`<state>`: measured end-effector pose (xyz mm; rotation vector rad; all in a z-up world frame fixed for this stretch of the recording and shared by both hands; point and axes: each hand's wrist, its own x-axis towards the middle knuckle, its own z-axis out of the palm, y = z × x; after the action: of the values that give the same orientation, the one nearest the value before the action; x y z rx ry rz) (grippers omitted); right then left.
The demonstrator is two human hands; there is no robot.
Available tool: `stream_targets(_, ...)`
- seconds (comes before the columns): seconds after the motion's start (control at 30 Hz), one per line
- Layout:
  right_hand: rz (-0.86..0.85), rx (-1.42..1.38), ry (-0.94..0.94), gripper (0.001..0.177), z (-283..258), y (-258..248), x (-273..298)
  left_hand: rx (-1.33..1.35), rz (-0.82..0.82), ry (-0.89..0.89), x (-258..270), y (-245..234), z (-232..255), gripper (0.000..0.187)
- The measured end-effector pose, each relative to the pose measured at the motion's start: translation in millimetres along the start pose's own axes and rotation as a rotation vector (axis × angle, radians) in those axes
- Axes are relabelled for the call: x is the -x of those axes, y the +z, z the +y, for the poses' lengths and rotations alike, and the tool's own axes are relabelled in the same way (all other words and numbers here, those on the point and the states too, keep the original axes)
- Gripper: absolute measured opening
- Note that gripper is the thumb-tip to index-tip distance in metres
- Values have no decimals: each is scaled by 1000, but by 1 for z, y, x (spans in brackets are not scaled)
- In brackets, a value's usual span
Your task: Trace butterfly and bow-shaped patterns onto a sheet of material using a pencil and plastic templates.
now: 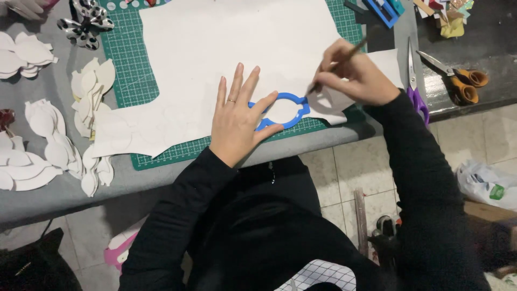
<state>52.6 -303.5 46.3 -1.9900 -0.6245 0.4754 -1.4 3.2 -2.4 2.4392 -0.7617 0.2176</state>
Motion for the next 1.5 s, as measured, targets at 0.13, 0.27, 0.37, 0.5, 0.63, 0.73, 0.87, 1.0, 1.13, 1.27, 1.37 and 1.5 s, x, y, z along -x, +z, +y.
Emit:
stream_targets(0.13, 363, -59, -89, 11, -2, 6, 53, 33, 5, -1, 0, -9, 4, 78)
stream_targets(0.27, 747, 15, -10, 19, -3, 58, 99, 28, 0, -38, 8, -27, 11, 91)
stream_targets(0.37, 746, 214, -34, 21, -18, 90, 95, -3, -15, -78, 18, -31, 11, 92)
stream_targets(0.5, 853, -209, 79, 20, -4, 94, 114, -11, -20, -99, 27, -32, 10, 92)
stream_targets(0.63, 854, -35, 219, 17, -7, 83, 125, 9, 27, -93, 30, -34, 11, 88)
stream_targets(0.73, 787, 190, 123, 16, -21, 77, 113, 29, 54, -103, 30, -37, 14, 87)
stream_targets(0.87, 734, 149, 173, 32, -32, 86, 97, 77, 103, -107, 24, -33, 24, 84)
stream_targets(1.0, 815, 107, 316, 24, -30, 100, 97, 150, 125, -97, 0, -16, 41, 80)
stream_targets(1.13, 805, 334, 161, 16, -33, 104, 104, 232, 125, -20, -31, 13, 58, 76)
stream_targets(1.27, 721, 463, 149, 22, -38, 103, 112, 281, 61, 13, -51, 39, 70, 74)
stream_targets(1.37, 626, 515, 146, 20, -43, 86, 119, 256, 30, 43, -57, 56, 71, 77)
stream_targets(1.5, 652, 643, 79, 18, 7, 43, 135, 222, 33, 64, -56, 56, 72, 79)
